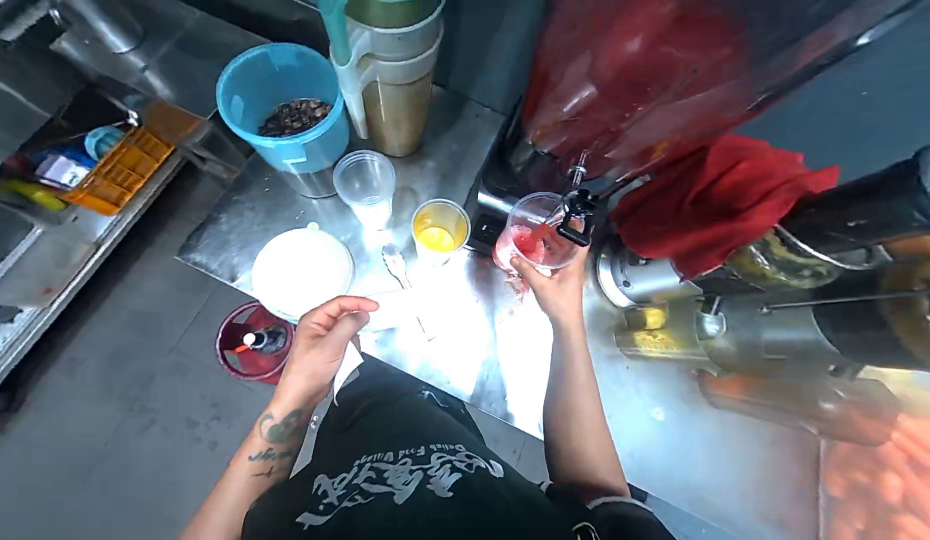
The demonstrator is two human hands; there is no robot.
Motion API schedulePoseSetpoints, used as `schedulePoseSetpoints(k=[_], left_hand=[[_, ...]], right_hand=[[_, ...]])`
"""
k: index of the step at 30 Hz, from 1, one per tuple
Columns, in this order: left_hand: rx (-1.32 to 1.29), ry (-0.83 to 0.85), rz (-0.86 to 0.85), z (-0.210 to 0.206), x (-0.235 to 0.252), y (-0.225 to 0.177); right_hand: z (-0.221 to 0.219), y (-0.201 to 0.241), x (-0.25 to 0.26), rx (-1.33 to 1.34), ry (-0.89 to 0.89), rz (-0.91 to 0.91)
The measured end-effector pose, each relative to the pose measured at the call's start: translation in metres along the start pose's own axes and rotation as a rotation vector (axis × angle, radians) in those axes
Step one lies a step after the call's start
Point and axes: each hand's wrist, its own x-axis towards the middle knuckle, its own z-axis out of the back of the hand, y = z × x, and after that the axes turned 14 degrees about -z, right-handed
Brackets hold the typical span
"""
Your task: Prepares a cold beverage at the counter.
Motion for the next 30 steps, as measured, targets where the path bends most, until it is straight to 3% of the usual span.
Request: schedulePoseSetpoints(k=[15,19,24,30], left_hand=[[0.101,0.115,-0.018,-0.018,0.005,0.002],[0.152,0.269,0.064,-0.028,0.017,0.012],[0.282,0.479,0.023,-0.073,0.053,0.015],[0.352,0.595,0.014,-0.134,0.105,0.012]], right_hand=[[0.007,0.004,-0.011,-0.068,0.026,-0.055],[0.007,0.006,-0.013,-0.077,0.021,-0.067],[0.009,0.005,-0.008,-0.137,0.016,-0.063],[0.011,0.007,-0.010,-0.146,0.034,-0.072]])
